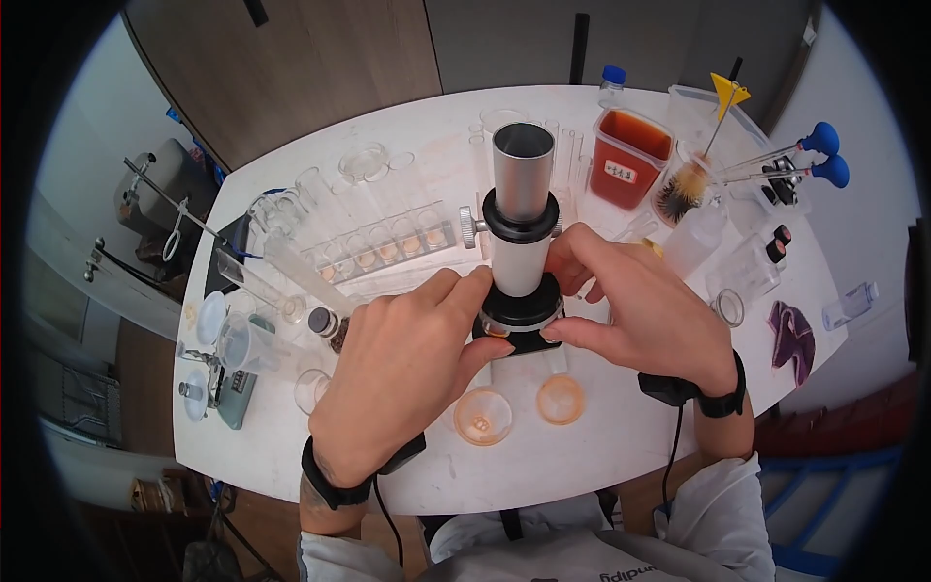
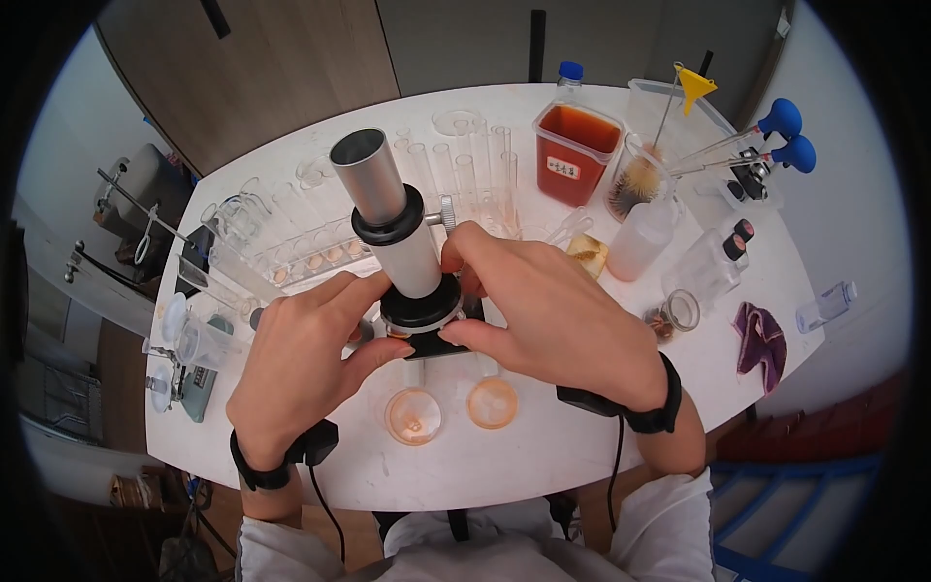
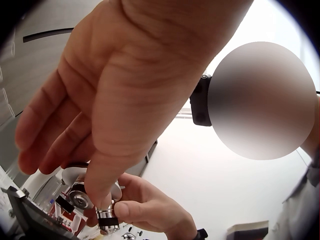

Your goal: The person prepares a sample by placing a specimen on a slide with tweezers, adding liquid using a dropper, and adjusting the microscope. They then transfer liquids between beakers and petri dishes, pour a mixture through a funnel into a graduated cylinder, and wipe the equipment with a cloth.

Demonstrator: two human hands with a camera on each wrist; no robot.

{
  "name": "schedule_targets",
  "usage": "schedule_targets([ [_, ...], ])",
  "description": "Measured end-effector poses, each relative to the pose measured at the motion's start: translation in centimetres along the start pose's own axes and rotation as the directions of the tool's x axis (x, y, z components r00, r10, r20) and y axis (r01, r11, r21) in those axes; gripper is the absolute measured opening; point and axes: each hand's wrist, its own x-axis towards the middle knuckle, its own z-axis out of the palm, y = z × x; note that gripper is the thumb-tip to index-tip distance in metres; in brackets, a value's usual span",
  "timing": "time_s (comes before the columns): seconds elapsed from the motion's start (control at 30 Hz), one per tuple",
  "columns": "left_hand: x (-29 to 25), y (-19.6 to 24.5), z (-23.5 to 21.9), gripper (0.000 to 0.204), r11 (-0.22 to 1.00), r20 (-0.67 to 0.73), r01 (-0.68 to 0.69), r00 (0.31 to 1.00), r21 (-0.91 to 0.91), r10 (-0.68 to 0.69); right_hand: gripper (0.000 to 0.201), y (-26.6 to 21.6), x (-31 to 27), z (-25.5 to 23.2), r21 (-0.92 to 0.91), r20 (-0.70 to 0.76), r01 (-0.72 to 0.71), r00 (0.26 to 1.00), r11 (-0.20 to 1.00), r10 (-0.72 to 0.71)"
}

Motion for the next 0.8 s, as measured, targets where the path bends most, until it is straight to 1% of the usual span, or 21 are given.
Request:
schedule_targets([
  [0.1, 0.01, -0.07, 0.06, 0.056, 1.000, 0.001, 0.000, 1.000, 0.012, 0.000, 0.048, 1.02, 0.10, 0.51, 0.043, -0.036, 0.103, 0.994, 0.994, -0.101],
  [0.2, 0.02, -0.10, 0.08, 0.056, 1.000, 0.000, -0.003, 1.000, 0.015, 0.002, 0.049, 0.12, 0.17, -0.19, 0.125, 0.086, -0.073, 0.994, 0.989, 0.063],
  [0.3, 0.02, -0.14, 0.17, 0.055, 1.000, -0.006, -0.001, 1.000, 0.010, 0.001, 0.041, 0.27, 0.19, 0.03, 0.173, 0.044, 0.001, 0.999, 0.985, -0.009],
  [0.53, 0.04, -0.02, 0.07, 0.056, 1.000, -0.008, -0.004, 1.000, 0.023, 0.004, 0.040, 0.34, 0.18, 0.09, 0.141, 0.037, 0.019, 0.999, 0.990, -0.025],
  [0.63, 0.02, -0.15, 0.01, 0.047, 0.998, -0.009, -0.055, 0.998, 0.022, 0.055, 0.040, 0.30, 0.15, 0.13, 0.142, 0.033, 0.016, 0.999, 0.990, -0.021],
  [0.8, 0.01, -0.19, -0.04, 0.048, 0.998, -0.005, -0.052, 0.999, 0.028, 0.052, 0.041, 0.30, 0.13, 0.14, 0.119, 0.033, 0.022, 0.999, 0.993, -0.026],
])
